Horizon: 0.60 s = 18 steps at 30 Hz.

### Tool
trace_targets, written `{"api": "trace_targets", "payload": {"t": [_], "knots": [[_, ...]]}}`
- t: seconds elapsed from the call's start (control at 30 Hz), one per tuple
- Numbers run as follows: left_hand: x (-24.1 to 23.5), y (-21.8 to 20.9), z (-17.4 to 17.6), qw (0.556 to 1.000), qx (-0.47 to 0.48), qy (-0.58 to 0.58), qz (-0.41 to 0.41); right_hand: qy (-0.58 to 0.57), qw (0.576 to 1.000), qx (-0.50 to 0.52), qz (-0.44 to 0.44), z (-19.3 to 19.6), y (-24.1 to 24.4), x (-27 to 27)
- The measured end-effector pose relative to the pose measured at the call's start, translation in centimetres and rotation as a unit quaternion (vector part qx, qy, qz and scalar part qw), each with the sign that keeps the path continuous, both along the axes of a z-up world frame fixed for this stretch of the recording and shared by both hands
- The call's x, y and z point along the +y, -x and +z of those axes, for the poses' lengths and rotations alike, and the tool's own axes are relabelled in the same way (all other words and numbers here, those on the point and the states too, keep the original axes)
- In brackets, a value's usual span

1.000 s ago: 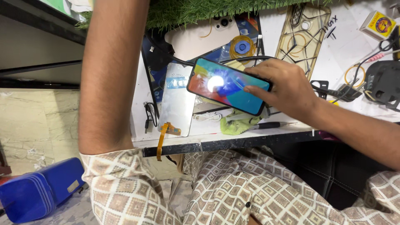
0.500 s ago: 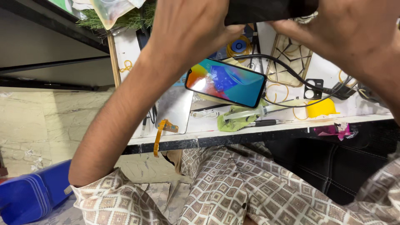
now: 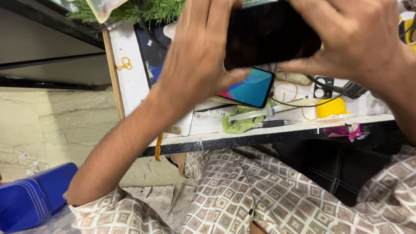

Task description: The person disassembles a smartphone, removes the back cover, and uses a screwdriver to adjust internal components. They then reassemble the phone, connect a charging cable to test functionality, and briefly interact with the screen. A second phone is also handled and tested.

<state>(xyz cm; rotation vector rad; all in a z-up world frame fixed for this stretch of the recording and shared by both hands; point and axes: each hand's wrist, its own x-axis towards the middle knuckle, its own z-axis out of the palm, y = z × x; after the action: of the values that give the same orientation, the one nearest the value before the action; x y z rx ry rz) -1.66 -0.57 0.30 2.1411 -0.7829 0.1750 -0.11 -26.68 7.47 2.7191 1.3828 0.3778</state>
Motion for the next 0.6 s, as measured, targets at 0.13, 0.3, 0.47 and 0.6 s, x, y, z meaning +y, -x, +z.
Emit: {"api": "trace_targets", "payload": {"t": [0.13, 0.3, 0.47, 0.6], "knots": [[-0.6, 3.4, 0.1, 0.996, 0.084, 0.035, -0.024, 0.024, 0.993, 0.113, 0.0, 1.0, 0.9, 0.6], [-0.4, 6.2, -0.5, 0.982, 0.177, 0.043, -0.05, 0.042, 0.978, 0.202, -0.007, 0.1, 1.8, -0.4], [-0.3, 6.9, -0.9, 0.978, 0.192, 0.034, -0.072, 0.065, 0.984, 0.157, 0.054, -0.7, 2.4, -1.7], [-0.4, 7.2, -1.1, 0.981, 0.178, 0.035, -0.076, 0.075, 0.975, 0.201, 0.05, -1.1, 3.0, -2.6]]}}
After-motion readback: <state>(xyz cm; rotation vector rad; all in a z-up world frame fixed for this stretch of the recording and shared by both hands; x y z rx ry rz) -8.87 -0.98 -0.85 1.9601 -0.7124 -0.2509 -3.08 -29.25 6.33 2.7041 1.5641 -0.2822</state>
